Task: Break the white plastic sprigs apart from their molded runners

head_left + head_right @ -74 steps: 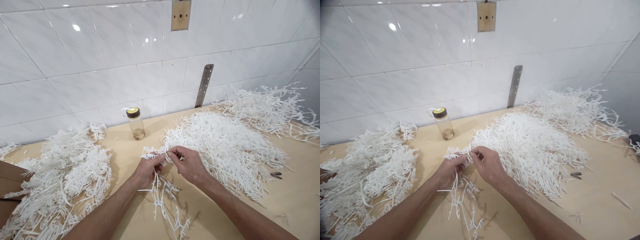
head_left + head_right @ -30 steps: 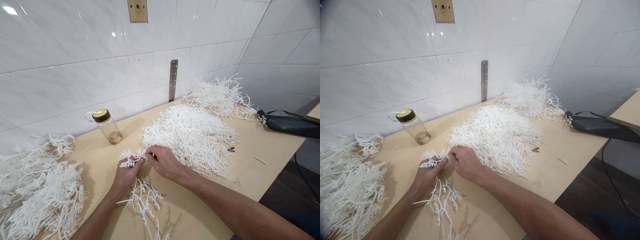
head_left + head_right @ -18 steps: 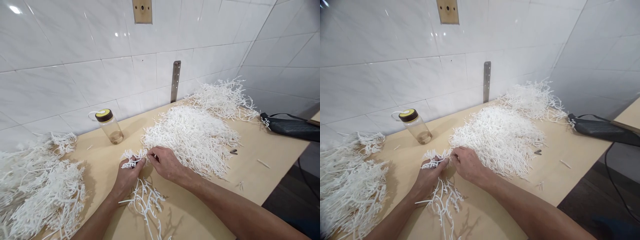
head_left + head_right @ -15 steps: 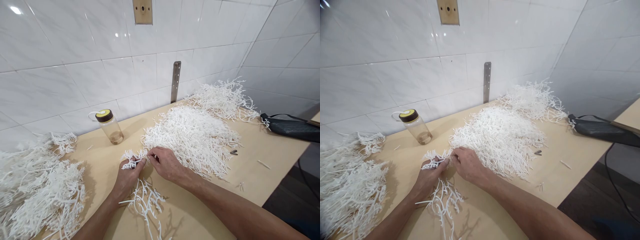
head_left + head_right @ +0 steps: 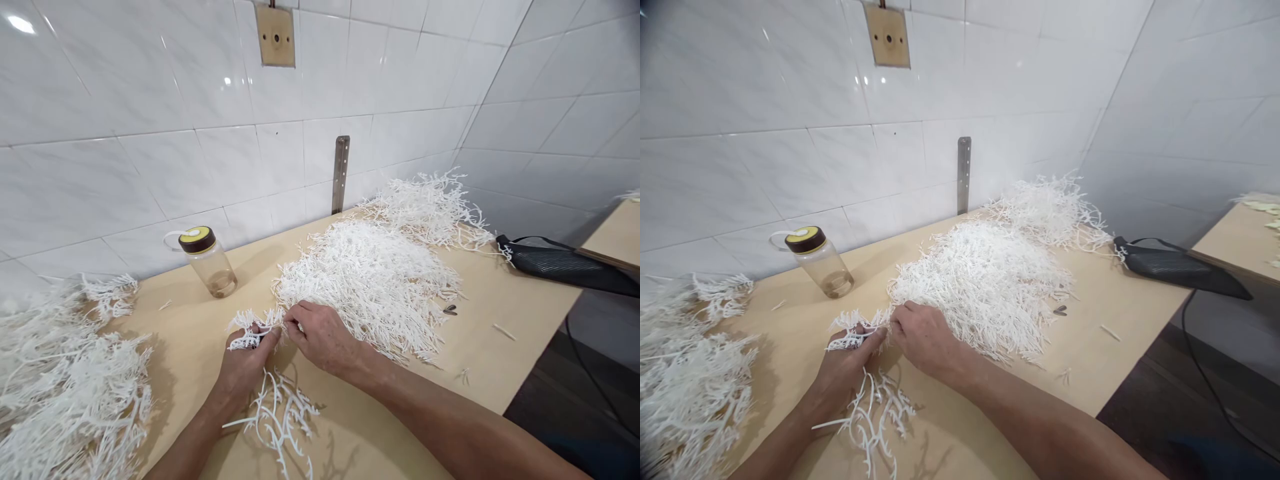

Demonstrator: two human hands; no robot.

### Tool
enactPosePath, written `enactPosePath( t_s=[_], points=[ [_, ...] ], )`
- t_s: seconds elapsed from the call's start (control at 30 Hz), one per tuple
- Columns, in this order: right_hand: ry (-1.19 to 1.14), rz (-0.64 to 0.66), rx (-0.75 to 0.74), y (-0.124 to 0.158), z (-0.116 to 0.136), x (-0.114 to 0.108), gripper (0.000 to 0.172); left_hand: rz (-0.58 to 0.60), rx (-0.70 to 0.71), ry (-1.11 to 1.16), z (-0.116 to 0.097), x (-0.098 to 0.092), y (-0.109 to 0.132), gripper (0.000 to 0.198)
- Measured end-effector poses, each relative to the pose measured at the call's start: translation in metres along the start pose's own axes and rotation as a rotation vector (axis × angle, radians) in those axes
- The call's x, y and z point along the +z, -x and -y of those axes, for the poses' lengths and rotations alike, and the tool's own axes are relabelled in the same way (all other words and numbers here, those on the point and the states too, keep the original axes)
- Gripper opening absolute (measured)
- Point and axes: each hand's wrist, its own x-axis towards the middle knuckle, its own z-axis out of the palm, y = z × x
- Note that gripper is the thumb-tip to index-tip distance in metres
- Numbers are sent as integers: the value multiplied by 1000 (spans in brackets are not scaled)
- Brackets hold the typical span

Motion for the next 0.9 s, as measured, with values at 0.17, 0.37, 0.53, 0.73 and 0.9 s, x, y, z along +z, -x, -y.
enactPosePath(
  t_s=[0.17,0.37,0.53,0.73,0.9],
  points=[
    [47,-69,44,1,7,6,11,21,-15,181,-1,2,3,31],
    [76,-177,-13,-1,3,9,14,46,-93,482,-3,7,9,35],
    [46,-306,61,-10,-15,-6,15,97,-129,480,-1,5,11,35],
    [-45,-348,128,-10,-10,-17,7,50,-61,373,-4,5,9,49],
    [-257,-76,183,-5,2,-12,16,15,-54,363,-1,6,7,50]
  ],
)
